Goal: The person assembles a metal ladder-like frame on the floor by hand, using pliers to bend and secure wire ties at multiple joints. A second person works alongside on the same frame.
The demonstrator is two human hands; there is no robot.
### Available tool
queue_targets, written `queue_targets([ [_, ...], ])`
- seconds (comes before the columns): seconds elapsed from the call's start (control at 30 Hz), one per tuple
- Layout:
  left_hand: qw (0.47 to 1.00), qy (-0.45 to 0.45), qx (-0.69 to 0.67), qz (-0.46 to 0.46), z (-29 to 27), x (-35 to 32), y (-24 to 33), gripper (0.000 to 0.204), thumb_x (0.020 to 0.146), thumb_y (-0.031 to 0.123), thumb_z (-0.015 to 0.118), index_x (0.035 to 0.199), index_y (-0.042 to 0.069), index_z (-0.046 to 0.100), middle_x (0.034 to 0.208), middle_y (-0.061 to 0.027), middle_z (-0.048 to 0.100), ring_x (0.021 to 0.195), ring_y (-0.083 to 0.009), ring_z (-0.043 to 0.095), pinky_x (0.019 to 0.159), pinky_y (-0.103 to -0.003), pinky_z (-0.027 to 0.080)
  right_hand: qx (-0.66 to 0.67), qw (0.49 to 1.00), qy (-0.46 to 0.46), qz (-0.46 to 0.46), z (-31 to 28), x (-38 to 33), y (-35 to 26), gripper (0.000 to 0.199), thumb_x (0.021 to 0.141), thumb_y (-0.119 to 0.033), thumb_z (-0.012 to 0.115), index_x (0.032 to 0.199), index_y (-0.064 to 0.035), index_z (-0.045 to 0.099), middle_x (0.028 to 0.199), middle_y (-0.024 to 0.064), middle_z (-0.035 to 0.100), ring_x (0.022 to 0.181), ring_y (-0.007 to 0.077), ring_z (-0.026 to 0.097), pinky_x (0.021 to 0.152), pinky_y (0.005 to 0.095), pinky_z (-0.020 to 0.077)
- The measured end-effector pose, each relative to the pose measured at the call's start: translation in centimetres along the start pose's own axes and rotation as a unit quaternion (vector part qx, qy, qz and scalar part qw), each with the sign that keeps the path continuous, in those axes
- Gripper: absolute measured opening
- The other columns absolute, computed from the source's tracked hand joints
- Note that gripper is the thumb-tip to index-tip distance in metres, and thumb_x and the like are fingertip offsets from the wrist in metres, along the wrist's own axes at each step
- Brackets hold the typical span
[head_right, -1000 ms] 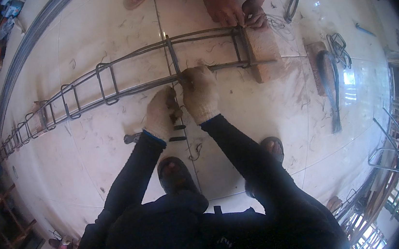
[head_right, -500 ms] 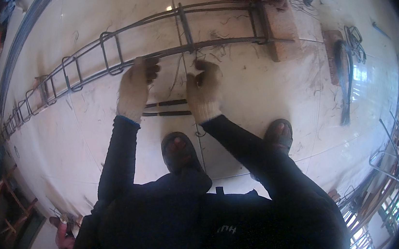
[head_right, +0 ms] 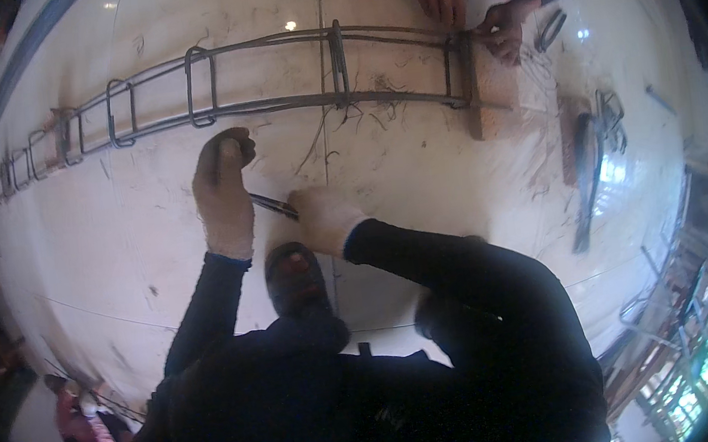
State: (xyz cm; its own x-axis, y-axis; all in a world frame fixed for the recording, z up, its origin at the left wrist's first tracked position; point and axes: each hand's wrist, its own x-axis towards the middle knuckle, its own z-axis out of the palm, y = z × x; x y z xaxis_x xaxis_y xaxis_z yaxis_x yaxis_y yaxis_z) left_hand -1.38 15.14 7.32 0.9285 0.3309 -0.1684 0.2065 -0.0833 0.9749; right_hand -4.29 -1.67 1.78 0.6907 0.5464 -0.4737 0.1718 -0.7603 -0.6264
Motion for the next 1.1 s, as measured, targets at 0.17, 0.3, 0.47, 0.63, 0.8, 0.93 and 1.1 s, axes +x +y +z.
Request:
queue_targets([
  [0.17,0.998,-0.063,0.004,-0.004,0.5,0.4,-0.6,0.038,0.116,0.029,0.059,0.129,-0.004,0.073,0.11,-0.0113,0.076,0.105,-0.0215,0.072,0.099,-0.038,0.057,0.423,0.854,-0.234,0.193,-3.0,-9.0,5.9,0.043,0.091,0.009,0.063,0.133,-0.0003,0.068,0.13,0.0204,0.076,0.115,0.0342,0.076,0.104,0.0503,0.064],
  [0.3,0.992,-0.118,0.022,-0.038,1.8,-0.1,-2.6,0.036,0.114,0.031,0.065,0.126,-0.001,0.075,0.11,-0.0168,0.08,0.101,-0.0277,0.075,0.095,-0.04,0.058,0.663,0.651,-0.246,0.275,-7.1,-16.2,5.5,0.058,0.09,0.015,0.06,0.147,0.0011,0.057,0.152,0.0228,0.062,0.13,0.0356,0.069,0.109,0.0491,0.0632],
  [0.47,0.966,-0.24,0.081,-0.043,3.3,-1.5,-1.1,0.035,0.113,0.032,0.066,0.119,0.0,0.077,0.106,-0.0217,0.079,0.096,-0.036,0.076,0.091,-0.043,0.058,0.681,0.662,-0.156,0.272,-8.7,-16.7,5.5,0.072,0.087,0.017,0.055,0.158,0.0017,0.05,0.163,0.0189,0.054,0.14,0.0339,0.062,0.114,0.049,0.0588],
  [0.63,0.968,-0.231,0.084,-0.048,3.1,-1.6,-0.3,0.035,0.113,0.03,0.064,0.12,-0.003,0.076,0.108,-0.0184,0.08,0.1,-0.0285,0.074,0.095,-0.041,0.056,0.53,0.808,-0.069,0.248,-12.5,-12.4,1.9,0.081,0.088,0.011,0.051,0.168,0.0025,0.041,0.168,0.0149,0.049,0.149,0.0321,0.057,0.118,0.0474,0.0547],
  [0.8,0.967,-0.23,0.085,-0.072,3.0,-1.8,-0.4,0.036,0.114,0.03,0.062,0.121,-0.003,0.076,0.111,-0.0165,0.081,0.105,-0.0249,0.073,0.1,-0.039,0.055,0.597,0.767,-0.043,0.233,-13.6,-10.9,0.7,0.083,0.088,0.009,0.05,0.17,0.0022,0.039,0.168,0.0167,0.048,0.15,0.0336,0.056,0.119,0.0478,0.0537],
  [0.93,0.967,-0.23,0.086,-0.065,2.9,-2.0,-0.7,0.037,0.114,0.03,0.061,0.121,-0.003,0.076,0.11,-0.0164,0.08,0.106,-0.025,0.074,0.1,-0.039,0.055,0.642,0.731,-0.028,0.231,-14.3,-10.3,-0.8,0.08,0.09,0.008,0.051,0.169,0.0011,0.04,0.165,0.0179,0.05,0.15,0.0354,0.056,0.118,0.0502,0.0548],
  [1.1,0.97,-0.225,0.075,-0.054,3.1,-2.3,-0.5,0.036,0.114,0.029,0.06,0.121,-0.003,0.075,0.11,-0.0167,0.08,0.107,-0.0257,0.074,0.101,-0.04,0.055,0.668,0.707,-0.016,0.233,-14.3,-10.2,-1.4,0.076,0.092,0.008,0.052,0.167,0.0009,0.043,0.158,0.018,0.054,0.144,0.0349,0.058,0.117,0.052,0.0561],
])
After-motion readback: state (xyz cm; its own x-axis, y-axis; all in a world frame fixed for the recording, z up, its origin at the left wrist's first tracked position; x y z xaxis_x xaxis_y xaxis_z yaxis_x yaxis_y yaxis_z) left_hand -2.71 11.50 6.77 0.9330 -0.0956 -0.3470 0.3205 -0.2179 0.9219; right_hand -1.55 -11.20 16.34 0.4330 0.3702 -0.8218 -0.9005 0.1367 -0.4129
